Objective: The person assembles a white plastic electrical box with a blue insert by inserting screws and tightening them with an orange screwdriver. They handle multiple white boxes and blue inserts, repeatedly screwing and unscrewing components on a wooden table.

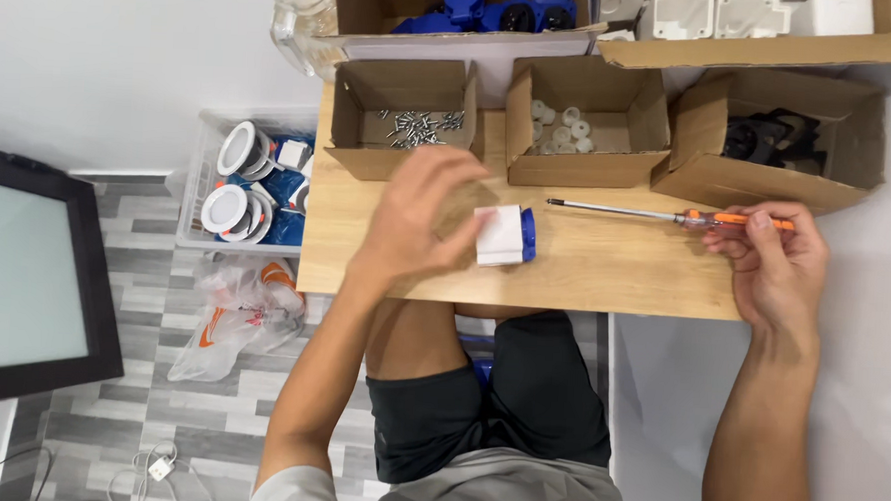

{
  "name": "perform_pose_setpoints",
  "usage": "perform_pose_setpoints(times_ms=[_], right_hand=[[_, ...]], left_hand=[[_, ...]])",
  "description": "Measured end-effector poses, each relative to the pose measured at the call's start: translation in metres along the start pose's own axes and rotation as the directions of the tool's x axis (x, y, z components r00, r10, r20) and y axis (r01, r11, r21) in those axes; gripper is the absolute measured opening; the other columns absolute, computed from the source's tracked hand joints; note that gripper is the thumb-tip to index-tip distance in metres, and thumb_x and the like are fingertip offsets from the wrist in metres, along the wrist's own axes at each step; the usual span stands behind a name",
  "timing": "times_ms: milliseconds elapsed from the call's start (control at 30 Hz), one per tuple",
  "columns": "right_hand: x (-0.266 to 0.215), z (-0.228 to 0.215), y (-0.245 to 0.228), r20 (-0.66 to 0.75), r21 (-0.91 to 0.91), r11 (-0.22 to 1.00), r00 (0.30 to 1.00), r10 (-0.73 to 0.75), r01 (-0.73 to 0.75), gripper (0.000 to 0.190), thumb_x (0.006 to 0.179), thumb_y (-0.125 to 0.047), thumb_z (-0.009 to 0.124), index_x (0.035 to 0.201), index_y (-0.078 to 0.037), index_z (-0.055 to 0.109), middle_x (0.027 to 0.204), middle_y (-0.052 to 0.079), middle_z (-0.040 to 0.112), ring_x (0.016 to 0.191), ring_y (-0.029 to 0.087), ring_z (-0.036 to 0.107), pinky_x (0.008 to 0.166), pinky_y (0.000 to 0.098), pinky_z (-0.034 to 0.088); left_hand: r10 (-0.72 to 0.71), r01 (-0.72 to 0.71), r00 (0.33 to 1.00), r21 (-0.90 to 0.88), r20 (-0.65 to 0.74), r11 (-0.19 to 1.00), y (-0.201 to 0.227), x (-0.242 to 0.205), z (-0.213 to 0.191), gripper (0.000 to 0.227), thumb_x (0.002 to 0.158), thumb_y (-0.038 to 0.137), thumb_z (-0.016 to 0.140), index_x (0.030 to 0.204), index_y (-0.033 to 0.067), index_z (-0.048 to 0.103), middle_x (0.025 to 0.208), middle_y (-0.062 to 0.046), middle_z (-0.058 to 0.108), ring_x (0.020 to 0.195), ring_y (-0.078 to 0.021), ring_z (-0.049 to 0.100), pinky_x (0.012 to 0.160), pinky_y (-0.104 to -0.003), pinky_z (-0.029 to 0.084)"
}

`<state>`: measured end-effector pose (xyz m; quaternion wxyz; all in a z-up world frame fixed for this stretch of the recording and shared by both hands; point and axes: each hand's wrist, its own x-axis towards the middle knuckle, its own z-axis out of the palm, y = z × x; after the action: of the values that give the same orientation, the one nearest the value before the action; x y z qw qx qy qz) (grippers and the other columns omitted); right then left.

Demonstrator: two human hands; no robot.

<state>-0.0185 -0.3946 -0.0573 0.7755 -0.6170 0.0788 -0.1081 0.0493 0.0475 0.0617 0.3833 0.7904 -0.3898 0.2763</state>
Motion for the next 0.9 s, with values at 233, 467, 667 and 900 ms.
perform_pose_setpoints(times_ms=[233, 467, 667, 900], right_hand=[[-0.001, 0.003, -0.003, 0.049, -0.008, 1.0, 0.998, -0.027, 0.027, 0.011, 0.121, -0.017, 0.063, 0.12, -0.007, 0.058, 0.12, 0.02, 0.073, 0.094, 0.035, 0.079, 0.079, 0.0285, 0.069], [-0.001, 0.003, -0.003, 0.047, -0.007, 0.999, 0.998, -0.032, 0.033, 0.011, 0.123, -0.018, 0.059, 0.119, -0.009, 0.055, 0.12, 0.022, 0.073, 0.094, 0.04, 0.079, 0.076, 0.0305, 0.068], [-0.002, 0.004, -0.005, 0.098, 0.006, 0.998, 0.993, -0.061, 0.061, 0.011, 0.125, -0.017, 0.054, 0.118, -0.008, 0.051, 0.119, 0.033, 0.071, 0.097, 0.045, 0.079, 0.076, 0.0305, 0.067], [-0.006, 0.005, -0.007, 0.093, -0.006, 0.998, 0.994, -0.063, 0.064, 0.01, 0.125, -0.013, 0.052, 0.116, -0.008, 0.05, 0.116, 0.028, 0.072, 0.093, 0.045, 0.079, 0.074, 0.0347, 0.066]], left_hand=[[-0.253, 0.226, 0.816, 0.115, 0.519, 0.967, -0.009, -0.018, 0.039, 0.078, 0.095, 0.07, 0.066, 0.137, 0.0043, 0.066, 0.133, -0.015, 0.071, 0.121, -0.0358, 0.065, 0.102, -0.054, 0.052], [-0.269, 0.313, 0.782, 0.019, 0.562, 0.95, -0.013, -0.013, 0.048, 0.066, 0.086, 0.053, 0.083, 0.135, 0.0131, 0.062, 0.139, -0.009, 0.073, 0.127, -0.0305, 0.068, 0.102, -0.047, 0.046], [-0.118, 0.177, 0.896, -0.102, 0.427, 0.979, -0.01, -0.016, 0.058, 0.048, 0.09, 0.027, 0.087, 0.127, 0.0092, 0.062, 0.137, -0.011, 0.067, 0.121, -0.0313, 0.064, 0.109, -0.047, 0.049], [-0.045, 0.081, 0.94, -0.091, 0.339, 0.993, -0.008, -0.028, 0.07, 0.048, 0.096, 0.012, 0.086, 0.136, 0.0052, 0.061, 0.141, -0.011, 0.066, 0.124, -0.0345, 0.058, 0.11, -0.05, 0.051]])
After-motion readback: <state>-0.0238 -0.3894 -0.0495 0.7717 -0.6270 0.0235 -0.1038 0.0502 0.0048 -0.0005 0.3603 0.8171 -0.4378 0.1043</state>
